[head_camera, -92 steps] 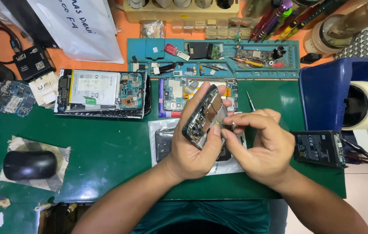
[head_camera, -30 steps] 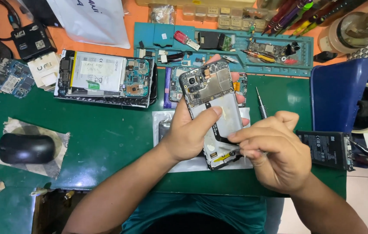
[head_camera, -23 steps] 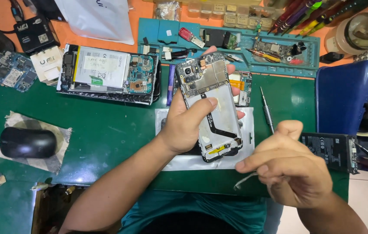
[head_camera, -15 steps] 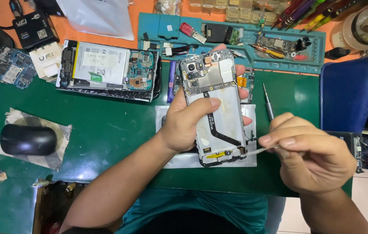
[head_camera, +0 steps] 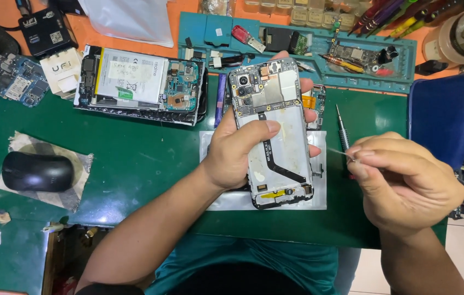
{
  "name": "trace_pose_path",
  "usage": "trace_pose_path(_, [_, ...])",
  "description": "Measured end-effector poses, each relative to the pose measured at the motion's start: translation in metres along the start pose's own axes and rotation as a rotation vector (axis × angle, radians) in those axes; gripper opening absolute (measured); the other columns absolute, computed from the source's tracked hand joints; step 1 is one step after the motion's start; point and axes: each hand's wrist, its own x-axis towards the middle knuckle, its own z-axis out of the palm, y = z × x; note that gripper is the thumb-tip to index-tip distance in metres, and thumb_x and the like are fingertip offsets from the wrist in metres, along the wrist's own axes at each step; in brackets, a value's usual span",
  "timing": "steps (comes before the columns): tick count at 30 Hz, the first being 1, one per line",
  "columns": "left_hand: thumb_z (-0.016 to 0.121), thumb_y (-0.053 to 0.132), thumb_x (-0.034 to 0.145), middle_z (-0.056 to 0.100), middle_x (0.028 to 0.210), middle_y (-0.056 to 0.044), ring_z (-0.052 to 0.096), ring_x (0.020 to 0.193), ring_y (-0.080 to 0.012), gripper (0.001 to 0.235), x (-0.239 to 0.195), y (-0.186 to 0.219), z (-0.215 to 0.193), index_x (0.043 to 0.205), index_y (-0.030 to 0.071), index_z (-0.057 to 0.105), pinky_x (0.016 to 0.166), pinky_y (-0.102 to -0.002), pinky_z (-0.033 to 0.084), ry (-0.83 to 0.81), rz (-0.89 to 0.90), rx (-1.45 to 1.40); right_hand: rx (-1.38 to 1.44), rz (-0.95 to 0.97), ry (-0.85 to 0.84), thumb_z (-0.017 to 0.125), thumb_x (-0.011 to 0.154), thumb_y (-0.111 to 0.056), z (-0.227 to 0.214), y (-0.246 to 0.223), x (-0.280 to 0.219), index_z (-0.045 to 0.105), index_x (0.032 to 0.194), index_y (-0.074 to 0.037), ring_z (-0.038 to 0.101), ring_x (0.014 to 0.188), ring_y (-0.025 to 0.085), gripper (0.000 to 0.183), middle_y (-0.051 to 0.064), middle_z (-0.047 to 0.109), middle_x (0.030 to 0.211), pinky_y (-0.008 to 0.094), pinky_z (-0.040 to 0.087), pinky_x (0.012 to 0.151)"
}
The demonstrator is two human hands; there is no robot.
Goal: The person is repairing a disassembled smartphone on a green workbench. They handle a flexible ribbon cable, connect it to the motherboard, and use a small brush to clean the component.
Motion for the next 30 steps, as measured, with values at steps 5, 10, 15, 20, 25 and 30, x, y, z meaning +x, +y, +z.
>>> trace_pose_path(5, [0.043, -0.003, 0.080, 0.038, 0.127, -0.018, 0.048, 0.102, -0.0331, 0.071, -0.001, 0.003, 0.002, 0.142, 0.015, 0.014, 0.079, -0.055, 0.046, 0.015, -0.006, 0.012, 0.117, 0.128, 0.008, 0.045, 0.084, 0.000, 0.005, -0.006, -0.001, 0.034, 0.086, 0.003, 0.061, 0.072, 0.034, 0.011, 0.032, 0.050, 0.090, 0.035, 0.056, 0.062])
trace_pose_path(10, [0.043, -0.003, 0.080, 0.038, 0.127, -0.020, 0.048, 0.102, -0.0339, 0.071, -0.001, 0.003, 0.000, 0.143, 0.013, 0.013, 0.076, -0.055, 0.047, -0.003, 0.006, 0.000, 0.098, 0.167, 0.066, 0.044, 0.085, 0.009, 0.008, -0.006, -0.001, 0.031, 0.087, 0.008, 0.061, 0.064, 0.031, 0.013, 0.033, 0.052, 0.082, 0.023, 0.047, 0.042])
trace_pose_path(15, [0.043, -0.003, 0.079, 0.038, 0.126, -0.020, 0.048, 0.100, -0.0328, 0.071, -0.001, 0.007, 0.001, 0.141, 0.014, 0.015, 0.075, -0.053, 0.048, 0.010, 0.004, 0.025, -0.088, 0.016, 0.015, 0.050, 0.083, 0.017, 0.003, -0.005, 0.003, 0.054, 0.089, 0.014, 0.063, 0.070, 0.032, 0.008, 0.030, 0.056, 0.090, 0.032, 0.053, 0.067])
trace_pose_path(20, [0.043, 0.000, 0.076, 0.038, 0.126, -0.020, 0.048, 0.100, -0.0311, 0.063, -0.003, 0.011, 0.004, 0.135, 0.005, 0.020, 0.075, -0.056, 0.049, 0.056, 0.021, 0.137, 0.034, 0.106, -0.025, 0.052, 0.080, 0.006, -0.008, -0.018, 0.001, 0.050, 0.092, 0.014, 0.063, 0.075, 0.030, 0.014, 0.029, 0.053, 0.096, 0.029, 0.054, 0.069])
trace_pose_path(25, [0.042, 0.001, 0.076, 0.040, 0.126, -0.020, 0.048, 0.102, -0.0292, 0.050, -0.001, 0.016, 0.007, 0.125, -0.003, 0.032, 0.076, -0.056, 0.050, 0.107, 0.046, 0.241, 0.341, 0.327, -0.059, 0.047, 0.081, 0.004, -0.038, -0.040, -0.046, 0.046, 0.085, 0.002, 0.068, 0.068, 0.025, 0.004, 0.022, 0.060, 0.086, 0.032, 0.059, 0.075])
trace_pose_path(30, [0.044, 0.001, 0.073, 0.039, 0.127, -0.022, 0.049, 0.101, -0.0329, 0.065, 0.000, 0.012, 0.006, 0.133, 0.006, 0.022, 0.071, -0.055, 0.051, 0.135, 0.085, 0.298, 0.656, 0.594, -0.405, 0.053, 0.077, -0.001, -0.085, -0.045, -0.127, 0.054, 0.086, 0.002, 0.073, 0.059, 0.020, 0.010, 0.013, 0.068, 0.073, 0.028, 0.063, 0.055])
